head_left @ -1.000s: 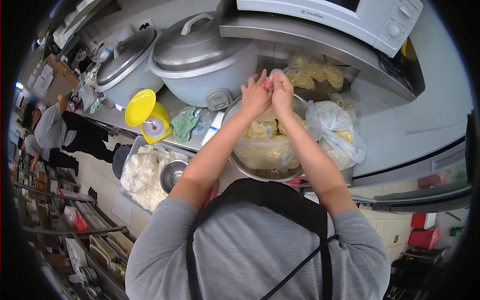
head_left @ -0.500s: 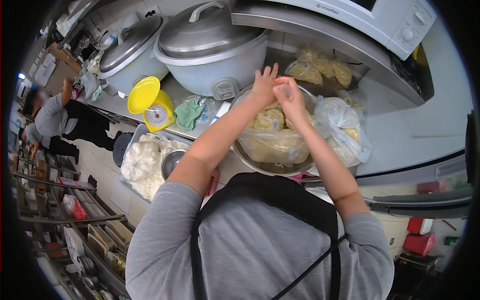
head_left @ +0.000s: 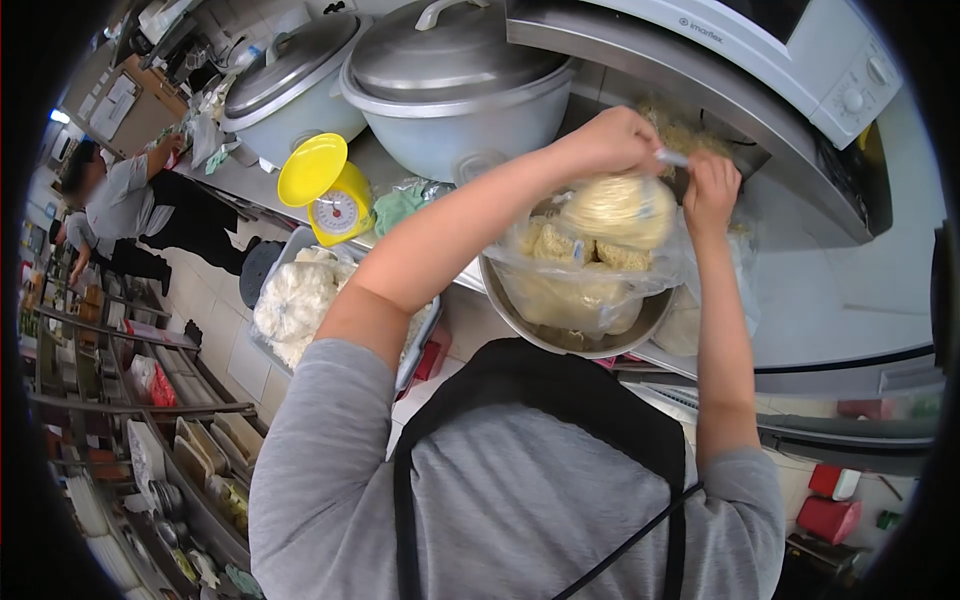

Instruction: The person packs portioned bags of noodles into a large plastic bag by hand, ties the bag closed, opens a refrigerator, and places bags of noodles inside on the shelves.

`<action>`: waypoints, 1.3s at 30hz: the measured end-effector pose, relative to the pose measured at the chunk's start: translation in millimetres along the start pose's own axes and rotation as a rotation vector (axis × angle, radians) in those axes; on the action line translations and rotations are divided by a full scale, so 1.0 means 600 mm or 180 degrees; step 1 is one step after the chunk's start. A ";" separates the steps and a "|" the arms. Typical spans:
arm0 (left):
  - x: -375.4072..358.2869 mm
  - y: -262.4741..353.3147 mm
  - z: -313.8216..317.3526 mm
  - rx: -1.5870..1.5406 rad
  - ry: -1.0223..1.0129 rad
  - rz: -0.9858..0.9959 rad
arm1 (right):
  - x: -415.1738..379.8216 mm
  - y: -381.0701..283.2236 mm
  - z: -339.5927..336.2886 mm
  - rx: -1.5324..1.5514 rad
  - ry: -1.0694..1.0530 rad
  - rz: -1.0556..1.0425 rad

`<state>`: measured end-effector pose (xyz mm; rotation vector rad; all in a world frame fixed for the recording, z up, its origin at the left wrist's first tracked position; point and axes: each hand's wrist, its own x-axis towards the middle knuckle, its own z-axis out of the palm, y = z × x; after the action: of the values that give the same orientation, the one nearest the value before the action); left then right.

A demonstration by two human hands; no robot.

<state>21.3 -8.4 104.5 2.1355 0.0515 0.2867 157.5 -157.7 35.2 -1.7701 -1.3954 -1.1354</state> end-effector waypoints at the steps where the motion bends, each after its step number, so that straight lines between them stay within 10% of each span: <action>1: 0.010 0.005 0.015 -0.1382 0.0124 -0.0427 | 0.008 -0.016 0.016 0.0552 0.0260 0.0260; 5: 0.046 -0.014 0.044 -0.1785 0.1540 -0.0775 | 0.007 -0.161 0.104 0.3505 0.0459 0.3388; 8: 0.025 -0.049 0.032 -0.1401 0.1717 -0.0745 | 0.016 -0.165 0.101 0.4536 -0.0298 0.3909; 12: 0.008 -0.115 0.023 -0.0771 0.1802 0.0030 | 0.025 -0.151 0.067 0.2382 -0.1014 0.2524; 24: -0.143 -0.075 0.072 0.1434 0.2171 0.1058 | 0.011 -0.134 -0.008 0.4124 -0.2275 0.3230; 31: -0.156 -0.125 0.099 0.1233 0.1812 0.0930 | -0.030 -0.124 -0.016 0.3780 -0.2250 0.2580; 36: -0.151 -0.142 0.089 -0.1144 0.1062 0.0393 | -0.063 -0.132 0.031 0.4036 -0.1861 0.2200; 39: -0.151 -0.141 0.085 -0.0448 0.1293 0.0378 | -0.063 -0.141 0.035 0.3859 -0.1847 0.2238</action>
<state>-48.8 -17.1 -9.4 1.9148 0.1355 0.7688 78.3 -134.6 -11.6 -1.3958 -1.1307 0.5854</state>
